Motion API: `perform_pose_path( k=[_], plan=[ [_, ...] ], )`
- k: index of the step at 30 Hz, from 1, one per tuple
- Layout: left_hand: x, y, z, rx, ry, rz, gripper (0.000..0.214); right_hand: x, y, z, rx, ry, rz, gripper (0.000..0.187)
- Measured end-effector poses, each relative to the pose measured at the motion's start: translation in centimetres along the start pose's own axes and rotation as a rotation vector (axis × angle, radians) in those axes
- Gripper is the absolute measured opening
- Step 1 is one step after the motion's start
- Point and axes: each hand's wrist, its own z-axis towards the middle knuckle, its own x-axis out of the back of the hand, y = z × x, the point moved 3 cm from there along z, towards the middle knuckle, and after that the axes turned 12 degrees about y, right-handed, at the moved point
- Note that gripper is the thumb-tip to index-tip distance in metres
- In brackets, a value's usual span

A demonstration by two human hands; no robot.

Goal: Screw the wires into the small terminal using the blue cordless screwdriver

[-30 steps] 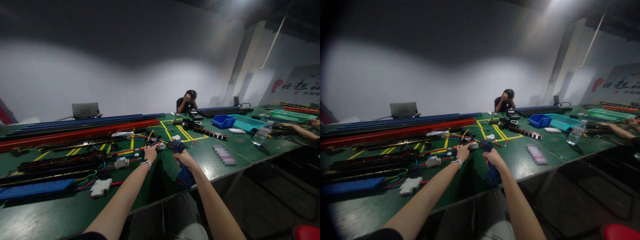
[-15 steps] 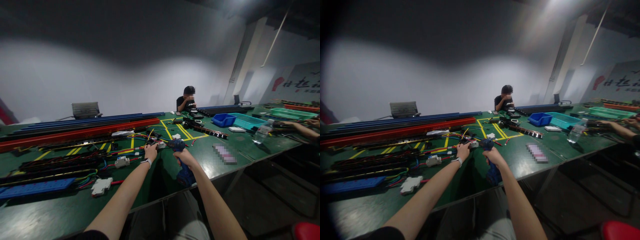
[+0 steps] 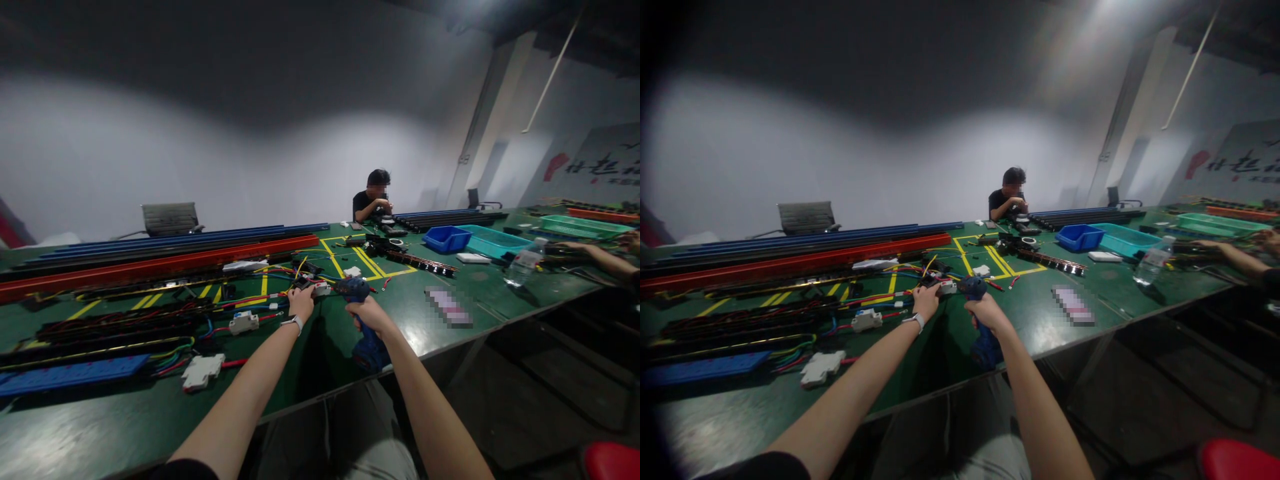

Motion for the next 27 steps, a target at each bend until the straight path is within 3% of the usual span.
perform_pose_path(
  k=[27],
  plan=[
    [0.19,0.19,-0.13,-0.012,0.002,-0.011,0.058,0.03,0.85,0.81,0.005,-0.009,-0.022,0.012]
  ],
)
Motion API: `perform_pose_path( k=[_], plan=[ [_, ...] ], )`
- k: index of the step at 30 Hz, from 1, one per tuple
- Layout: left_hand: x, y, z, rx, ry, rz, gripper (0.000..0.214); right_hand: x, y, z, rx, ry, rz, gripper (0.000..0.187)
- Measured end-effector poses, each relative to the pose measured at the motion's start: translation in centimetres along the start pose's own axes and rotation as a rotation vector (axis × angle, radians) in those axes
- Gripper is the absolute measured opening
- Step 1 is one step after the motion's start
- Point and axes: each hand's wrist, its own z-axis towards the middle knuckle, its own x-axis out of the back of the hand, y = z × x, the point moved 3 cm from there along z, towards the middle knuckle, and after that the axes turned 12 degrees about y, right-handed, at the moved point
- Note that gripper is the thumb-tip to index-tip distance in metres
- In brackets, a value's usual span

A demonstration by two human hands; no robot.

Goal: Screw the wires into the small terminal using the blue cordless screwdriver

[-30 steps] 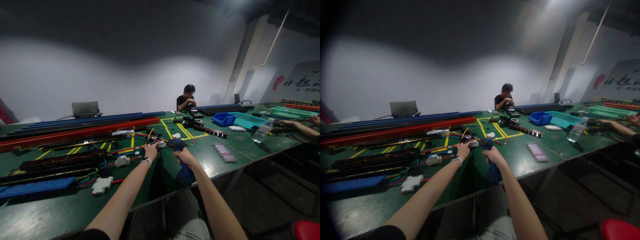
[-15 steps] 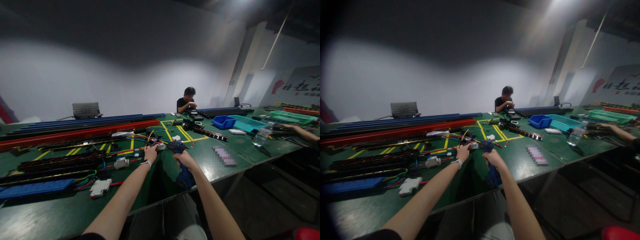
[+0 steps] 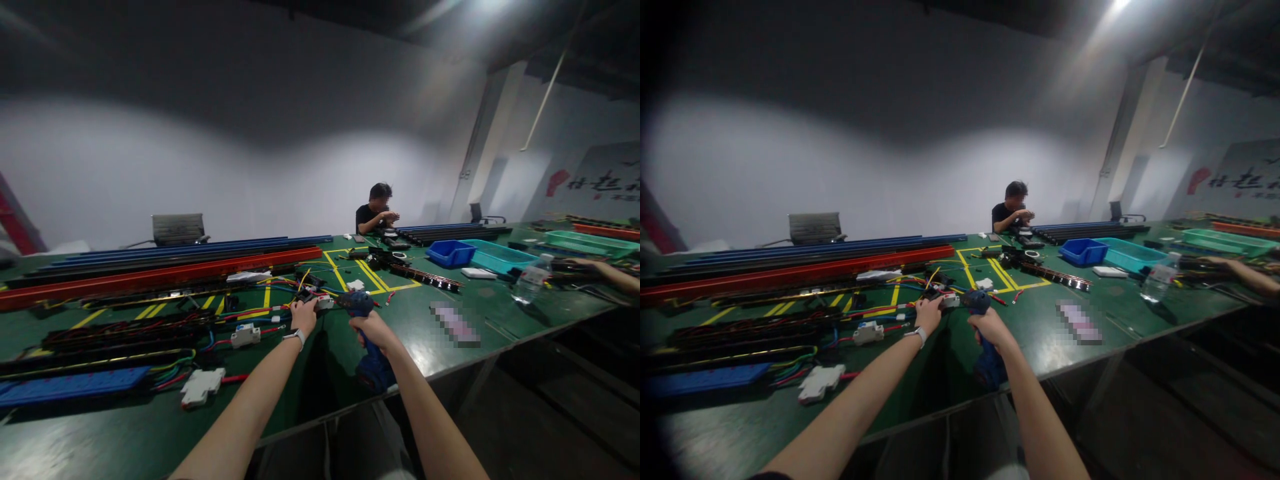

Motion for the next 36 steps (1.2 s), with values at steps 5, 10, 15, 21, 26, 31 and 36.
perform_pose_path(
  k=[5,10,15,21,26,31,36],
  plan=[
    [0.0,0.0,0.1,0.01,-0.016,-0.004,0.056,-0.1,-0.3,-0.5,-0.005,0.01,0.016,0.015],
    [0.4,0.2,0.1,0.017,-0.041,0.023,0.056,-0.2,-0.5,-0.6,0.012,0.01,0.006,0.015],
    [0.8,0.4,0.0,0.0,-0.023,0.009,0.056,-0.2,-0.9,-0.6,0.02,0.009,-0.002,0.015],
    [1.2,0.6,-0.1,-0.008,-0.051,0.03,0.056,-0.1,-0.7,-0.7,-0.016,0.03,-0.009,0.017],
    [1.2,0.6,-0.1,-0.011,-0.043,0.031,0.057,-0.2,-0.6,-0.6,-0.016,0.026,-0.01,0.018],
    [0.7,0.3,0.0,-0.003,-0.014,0.011,0.057,-0.2,-0.8,-0.8,-0.022,0.026,0.003,0.016],
    [0.7,0.2,0.0,-0.003,-0.006,0.003,0.054,-0.1,-0.9,-0.8,-0.021,0.033,0.009,0.015]
  ],
)
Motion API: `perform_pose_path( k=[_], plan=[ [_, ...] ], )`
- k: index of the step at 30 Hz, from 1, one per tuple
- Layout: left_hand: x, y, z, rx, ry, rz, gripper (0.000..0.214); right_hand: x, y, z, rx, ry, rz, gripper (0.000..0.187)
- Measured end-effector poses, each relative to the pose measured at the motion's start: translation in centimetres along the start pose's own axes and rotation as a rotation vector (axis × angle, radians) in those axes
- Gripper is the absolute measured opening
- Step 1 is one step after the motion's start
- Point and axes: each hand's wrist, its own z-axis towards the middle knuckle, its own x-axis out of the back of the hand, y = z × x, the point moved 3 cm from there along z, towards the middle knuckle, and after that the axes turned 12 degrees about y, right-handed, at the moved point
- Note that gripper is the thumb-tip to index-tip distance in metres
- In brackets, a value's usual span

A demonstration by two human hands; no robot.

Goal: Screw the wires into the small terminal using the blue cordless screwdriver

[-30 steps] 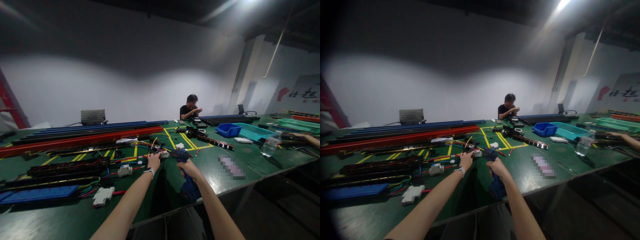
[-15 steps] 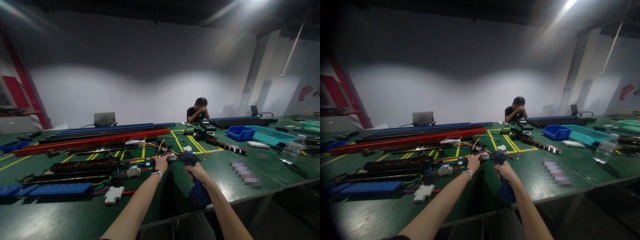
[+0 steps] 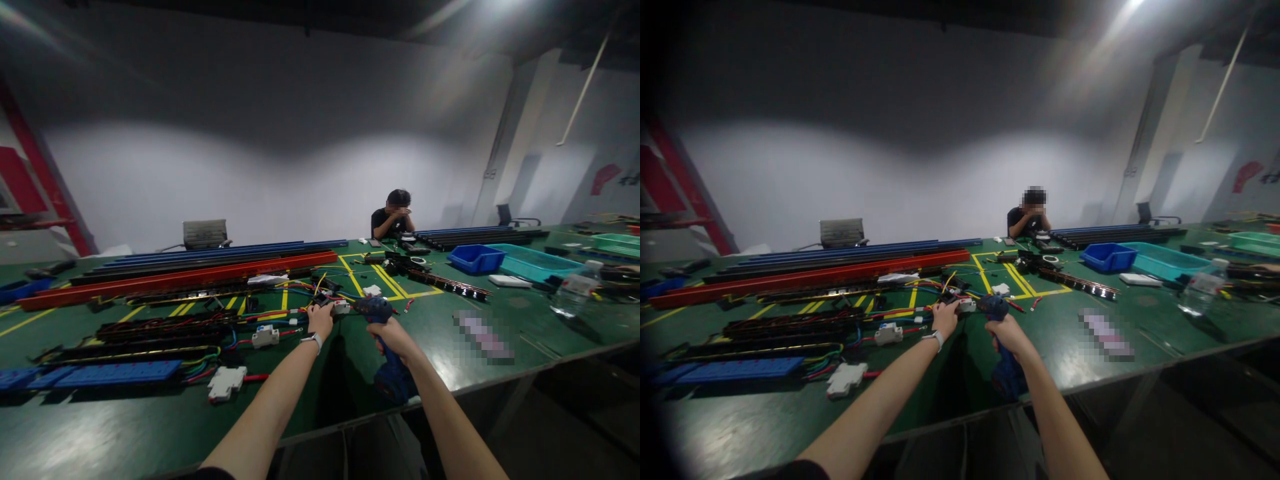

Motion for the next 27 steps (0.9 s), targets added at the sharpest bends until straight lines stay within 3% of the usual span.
perform_pose_path(
  k=[27],
  plan=[
    [-0.23,-0.03,-0.13,0.025,-0.024,0.055,0.056,0.19,0.57,0.59,0.015,-0.041,0.013,0.016]
  ],
)
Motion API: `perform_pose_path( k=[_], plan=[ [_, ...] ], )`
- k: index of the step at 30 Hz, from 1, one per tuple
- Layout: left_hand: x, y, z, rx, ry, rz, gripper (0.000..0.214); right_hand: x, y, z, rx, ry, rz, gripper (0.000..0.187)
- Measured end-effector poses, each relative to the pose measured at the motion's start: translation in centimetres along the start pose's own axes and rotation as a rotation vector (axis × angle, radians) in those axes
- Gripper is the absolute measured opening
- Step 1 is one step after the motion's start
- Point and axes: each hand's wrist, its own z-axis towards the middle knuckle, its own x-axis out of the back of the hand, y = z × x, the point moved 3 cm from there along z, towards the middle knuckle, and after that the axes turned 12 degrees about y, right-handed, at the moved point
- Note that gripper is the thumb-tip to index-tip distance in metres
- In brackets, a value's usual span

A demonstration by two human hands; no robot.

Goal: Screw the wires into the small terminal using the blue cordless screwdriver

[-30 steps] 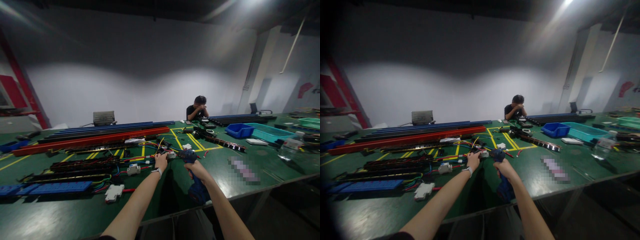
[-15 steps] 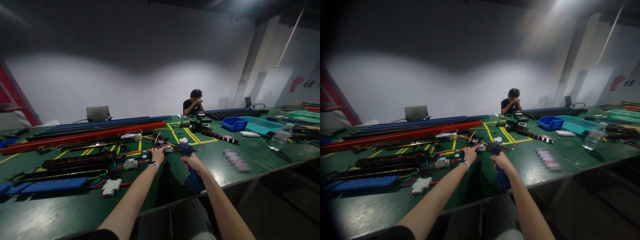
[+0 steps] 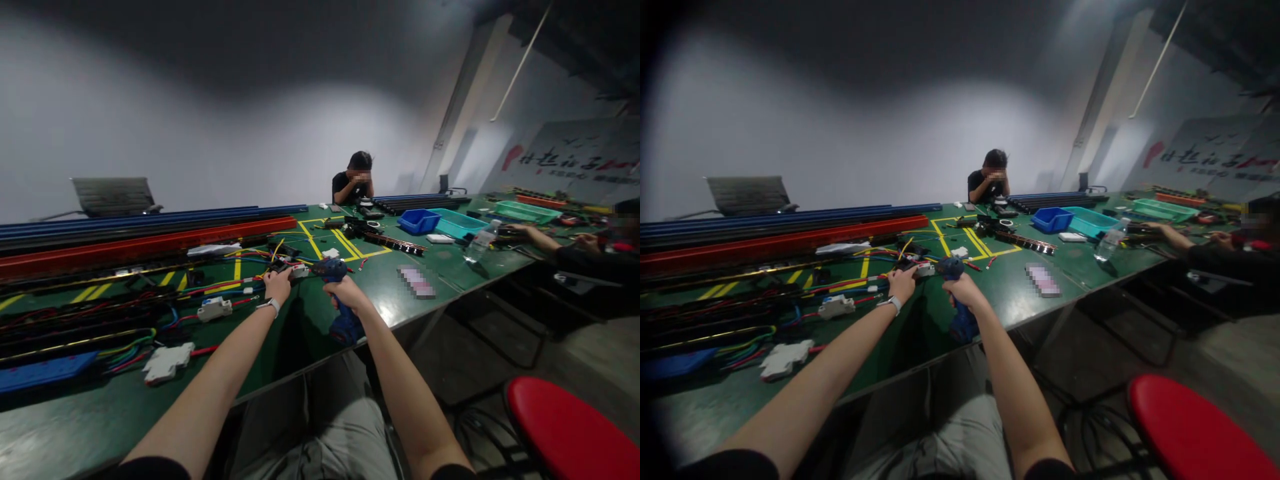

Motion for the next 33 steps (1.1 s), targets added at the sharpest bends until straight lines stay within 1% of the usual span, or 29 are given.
perform_pose_path(
  k=[3,8,15,21,33],
  plan=[
    [-0.07,-0.04,0.03,0.001,-0.002,0.006,0.055,-0.03,0.03,0.06,-0.007,-0.019,0.006,0.016],
    [-0.06,-0.07,0.04,-0.001,0.003,-0.017,0.054,-0.05,-0.04,-0.1,-0.017,0.013,-0.009,0.016],
    [-0.33,-0.26,0.12,-0.005,0.001,-0.04,0.053,-0.14,-0.13,-0.17,-0.019,0.013,-0.007,0.017],
    [-0.54,-0.51,0.25,-0.026,0.02,-0.04,0.054,-0.22,-0.07,-0.05,-0.016,-0.014,0.0,0.017],
    [-0.64,-0.54,0.21,-0.028,0.035,-0.057,0.054,-0.27,0.37,0.43,-0.001,-0.02,0.005,0.017]
  ],
)
